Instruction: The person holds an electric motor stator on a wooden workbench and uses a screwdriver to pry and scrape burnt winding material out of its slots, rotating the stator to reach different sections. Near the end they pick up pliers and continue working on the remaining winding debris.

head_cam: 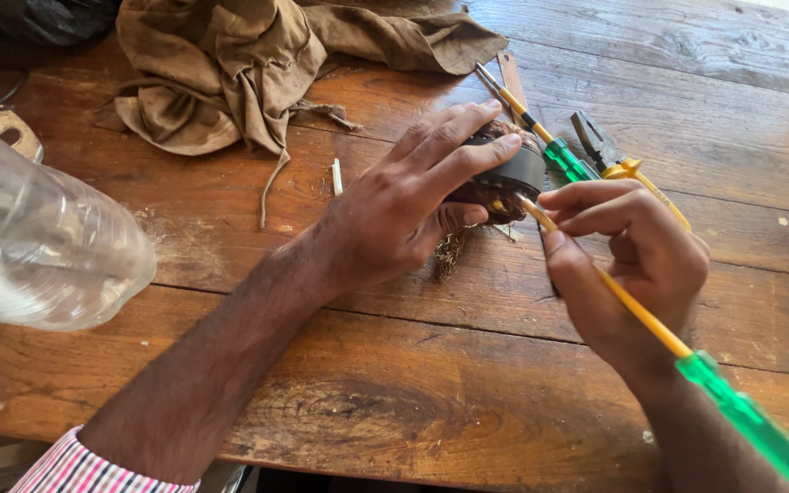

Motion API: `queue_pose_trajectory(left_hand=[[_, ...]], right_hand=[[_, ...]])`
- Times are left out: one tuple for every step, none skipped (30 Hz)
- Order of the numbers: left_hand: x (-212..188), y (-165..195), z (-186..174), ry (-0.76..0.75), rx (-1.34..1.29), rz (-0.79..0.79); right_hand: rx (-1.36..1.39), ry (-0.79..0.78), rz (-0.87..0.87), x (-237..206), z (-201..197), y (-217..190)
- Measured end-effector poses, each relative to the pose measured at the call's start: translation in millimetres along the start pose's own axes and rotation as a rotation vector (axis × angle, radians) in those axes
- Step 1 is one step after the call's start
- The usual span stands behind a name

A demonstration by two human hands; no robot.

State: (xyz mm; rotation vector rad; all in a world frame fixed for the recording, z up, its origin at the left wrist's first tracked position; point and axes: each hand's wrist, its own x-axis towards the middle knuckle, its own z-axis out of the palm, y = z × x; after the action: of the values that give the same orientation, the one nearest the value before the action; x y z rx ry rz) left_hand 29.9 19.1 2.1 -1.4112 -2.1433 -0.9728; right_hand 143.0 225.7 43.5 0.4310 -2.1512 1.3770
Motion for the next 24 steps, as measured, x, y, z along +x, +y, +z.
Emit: queue_pose_trajectory(left_hand=[[0.0, 0.4, -0.2, 0.002, 0.0, 0.011], [-0.1, 1.2, -0.4, 0.004, -0.001, 0.024], [-0.4, 2.0, -0.8, 0.002, -0.002, 0.027], [-1.5, 3.6, -1.1, 0.0, -0.004, 0.031], [-2.0, 4.6, -1.4, -0.002, -0.005, 0.033], [-1.2, 4.7, -1.4, -0.004, 0.003, 0.04], [-0.4, 4.9, -1.1, -0.005, 0.011, 0.047], [-0.1, 5.1, -1.1, -0.006, 0.02, 0.053], [0.5, 5.1, -0.8, -0.005, 0.031, 0.063], [0.6, 5.3, -0.5, -0.005, 0.041, 0.074], [0.8, 5.4, -0.2, -0.005, 0.051, 0.085], [0.5, 6.4, 0.7, -0.011, 0.067, 0.092], [0.2, 7.3, 1.5, -0.017, 0.083, 0.1], [0.2, 7.8, 2.1, -0.023, 0.099, 0.108], [0.3, 7.9, 2.3, -0.026, 0.094, 0.113], [-0.3, 8.2, 2.0, -0.03, 0.088, 0.116], [-0.4, 8.2, 1.9, -0.033, 0.081, 0.119], [-0.7, 8.4, 1.7, -0.036, 0.09, 0.117], [-1.0, 8.6, 1.5, -0.037, 0.1, 0.116], [-1.1, 8.9, 1.5, -0.04, 0.109, 0.115], [-0.7, 9.2, 1.9, -0.043, 0.131, 0.125], [-0.2, 9.7, 2.6, -0.046, 0.153, 0.135], [0.5, 10.1, 3.3, -0.049, 0.175, 0.146], [0.5, 11.0, 3.8, -0.053, 0.193, 0.153]], right_hand=[[0.051, -0.03, 0.011, -0.5, -0.9, 2.2], [0.101, -0.06, 0.024, -0.6, -3.3, 4.3], [0.124, -0.08, 0.039, -1.1, -6.3, 6.3], [0.147, -0.101, 0.054, -1.7, -9.4, 8.3], [0.143, -0.115, 0.072, -1.6, -12.5, 10.6], [0.139, -0.128, 0.09, -1.6, -15.2, 12.7], [0.138, -0.148, 0.073, -1.3, -17.6, 14.6], [0.137, -0.169, 0.056, -0.7, -19.5, 16.1], [0.124, -0.179, 0.037, 0.3, -21.2, 17.4], [0.111, -0.189, 0.019, 1.6, -22.6, 18.1], [0.085, -0.187, -0.001, 2.9, -23.3, 18.7], [0.045, -0.17, 0.005, 4.0, -23.9, 18.5], [0.005, -0.153, 0.013, 5.2, -24.2, 18.1], [-0.049, -0.12, 0.045, 6.3, -25.3, 16.9], [-0.102, -0.089, 0.079, 7.1, -25.9, 15.7], [-0.082, -0.1, 0.081, 7.4, -26.5, 14.1], [-0.063, -0.111, 0.083, 8.0, -27.4, 12.7], [-0.044, -0.123, 0.084, 8.5, -27.7, 11.8], [-0.029, -0.121, 0.106, 9.1, -27.9, 11.4], [-0.014, -0.12, 0.129, 9.6, -28.1, 11.2], [0.002, -0.119, 0.152, 10.1, -28.5, 11.6], [0.009, -0.144, 0.155, 11.7, -30.0, 12.2], [0.016, -0.168, 0.157, 13.9, -32.4, 13.4], [0.024, -0.193, 0.16, 15.5, -34.6, 14.4]])
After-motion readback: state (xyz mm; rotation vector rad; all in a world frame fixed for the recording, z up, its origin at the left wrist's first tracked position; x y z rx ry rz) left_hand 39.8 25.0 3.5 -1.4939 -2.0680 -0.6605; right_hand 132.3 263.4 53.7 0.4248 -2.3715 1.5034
